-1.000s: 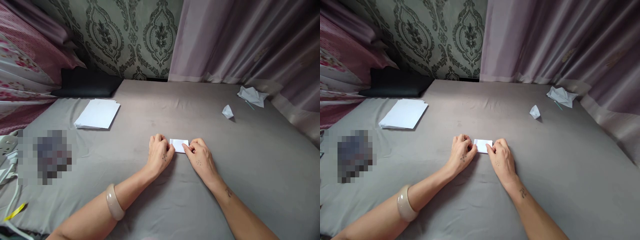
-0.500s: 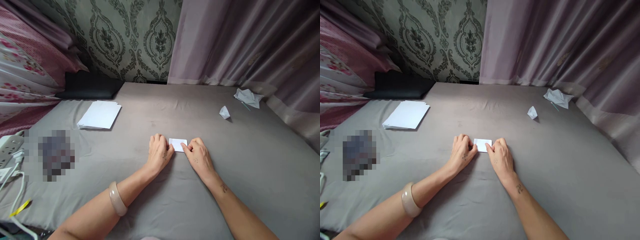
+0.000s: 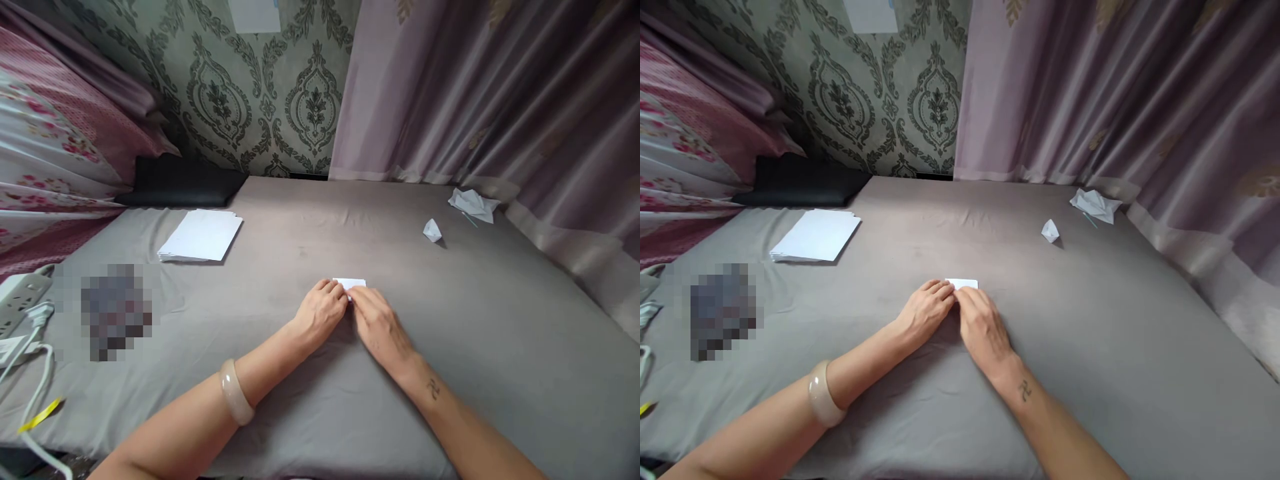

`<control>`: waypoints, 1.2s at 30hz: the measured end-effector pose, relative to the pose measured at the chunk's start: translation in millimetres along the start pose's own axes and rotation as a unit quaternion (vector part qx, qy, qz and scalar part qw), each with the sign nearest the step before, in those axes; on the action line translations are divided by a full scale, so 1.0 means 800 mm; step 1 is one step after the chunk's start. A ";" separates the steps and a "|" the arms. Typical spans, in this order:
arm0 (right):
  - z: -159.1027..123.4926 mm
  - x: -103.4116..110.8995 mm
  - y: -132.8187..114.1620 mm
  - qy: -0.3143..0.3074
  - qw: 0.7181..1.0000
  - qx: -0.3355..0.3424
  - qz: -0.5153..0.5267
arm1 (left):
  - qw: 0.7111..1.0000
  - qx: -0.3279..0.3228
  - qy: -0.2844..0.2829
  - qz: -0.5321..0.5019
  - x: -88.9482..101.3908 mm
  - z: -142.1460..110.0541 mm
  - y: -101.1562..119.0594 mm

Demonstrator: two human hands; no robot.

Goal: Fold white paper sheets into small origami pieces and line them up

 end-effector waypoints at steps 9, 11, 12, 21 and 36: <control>-0.021 -0.009 -0.030 -0.065 0.991 0.016 -0.117 | 0.999 -0.001 -0.034 -0.007 0.012 -0.039 -0.010; -0.021 -0.008 -0.030 -0.071 0.988 0.012 -0.137 | 0.999 0.006 -0.046 -0.009 0.016 -0.043 -0.014; -0.021 -0.008 -0.030 -0.075 0.986 0.010 -0.146 | 0.999 0.009 -0.052 -0.011 0.017 -0.045 -0.015; -0.025 -0.004 -0.019 -0.036 0.976 -0.022 -0.215 | 0.995 0.060 -0.054 -0.057 0.026 -0.049 -0.017; -0.014 0.003 0.017 0.000 0.974 -0.084 -0.211 | 0.909 0.281 0.083 -0.296 0.016 -0.006 -0.032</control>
Point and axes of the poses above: each hand's wrist, its own z-axis towards the middle knuckle, its own x-axis out of the back of the hand, y = z × x, the point moved 3 cm from there along z, towards the middle knuckle, and after that the axes turned 8 degrees about -z, right-handed, at the moved point
